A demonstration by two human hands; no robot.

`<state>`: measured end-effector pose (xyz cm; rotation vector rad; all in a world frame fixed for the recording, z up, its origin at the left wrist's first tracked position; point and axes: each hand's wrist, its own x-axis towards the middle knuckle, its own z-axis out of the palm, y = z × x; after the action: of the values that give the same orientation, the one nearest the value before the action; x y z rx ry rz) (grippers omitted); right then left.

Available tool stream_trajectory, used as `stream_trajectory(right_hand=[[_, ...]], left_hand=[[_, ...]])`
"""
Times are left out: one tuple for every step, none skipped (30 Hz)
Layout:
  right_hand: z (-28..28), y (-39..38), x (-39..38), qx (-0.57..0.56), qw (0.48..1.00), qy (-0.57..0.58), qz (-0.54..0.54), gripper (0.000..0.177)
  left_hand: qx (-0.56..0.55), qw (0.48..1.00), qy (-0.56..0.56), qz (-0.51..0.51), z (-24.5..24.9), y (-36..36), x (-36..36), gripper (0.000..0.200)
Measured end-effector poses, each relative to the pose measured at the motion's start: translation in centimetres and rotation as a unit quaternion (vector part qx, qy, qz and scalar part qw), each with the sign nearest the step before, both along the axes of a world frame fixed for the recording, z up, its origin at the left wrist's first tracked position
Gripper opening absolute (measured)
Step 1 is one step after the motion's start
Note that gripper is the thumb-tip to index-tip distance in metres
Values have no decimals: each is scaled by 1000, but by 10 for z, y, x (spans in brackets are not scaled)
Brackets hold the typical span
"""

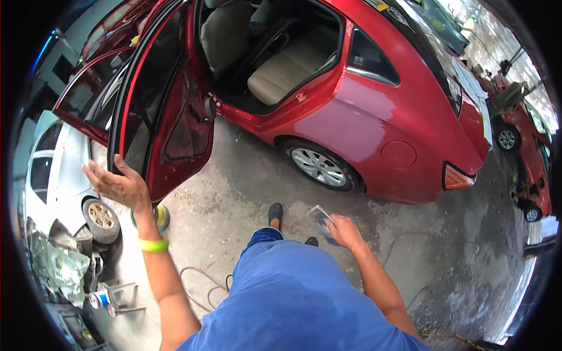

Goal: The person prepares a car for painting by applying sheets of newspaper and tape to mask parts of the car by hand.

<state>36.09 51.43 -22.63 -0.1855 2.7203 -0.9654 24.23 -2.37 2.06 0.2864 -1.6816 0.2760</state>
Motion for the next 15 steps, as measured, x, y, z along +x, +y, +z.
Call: stream_trajectory(right_hand=[[5, -7, -8, -4, 1000, 21, 17, 20], [12, -10, -13, -4, 999, 44, 31, 18], [23, -16, -17, -10, 998, 56, 33, 18], [32, -20, -20, -17, 998, 61, 20, 18], [39, -25, -21, -26, 998, 64, 7, 18], [44, -29, -21, -37, 997, 65, -6, 18], [49, -30, -19, -51, 996, 74, -18, 21], [49, -28, -15, -61, 995, 67, -33, 22], [47, -25, -10, -72, 994, 61, -48, 23], [46, -24, -7, -85, 993, 54, -64, 24], [46, -22, -4, -113, 989, 49, -85, 26], [47, -19, -1, -141, 983, 45, -107, 27], [48, -18, 3, -167, 976, 41, -130, 29], [53, -18, 4, -181, 973, 38, -140, 30], [60, -18, -1, -193, 969, 34, -150, 30]], left_hand=[[-36, 999, 15, 31, -3, -17, 0, 54], [-67, 996, 30, 59, -6, -34, -1, 46], [-78, 994, 32, 63, -7, -49, 2, 40], [-90, 993, 35, 65, -7, -65, 4, 34], [-86, 993, 44, 64, -5, -80, 6, 30], [-87, 992, 49, 81, -5, -100, 9, 28], [-83, 988, 39, 122, -6, -129, 14, 28], [-80, 983, 29, 162, -8, -160, 18, 29], [-65, 984, 29, 164, -11, -192, 21, 30], [-51, 985, 28, 164, -14, -224, 23, 31], [-39, 985, 26, 163, -15, -256, 23, 32], [-20, 986, 43, 158, -16, -286, 20, 34], [9, 988, 56, 142, -21, -318, 15, 36], [41, 989, 68, 126, -26, -347, 12, 38], [46, 987, 41, 152, -28, -374, 13, 40]])
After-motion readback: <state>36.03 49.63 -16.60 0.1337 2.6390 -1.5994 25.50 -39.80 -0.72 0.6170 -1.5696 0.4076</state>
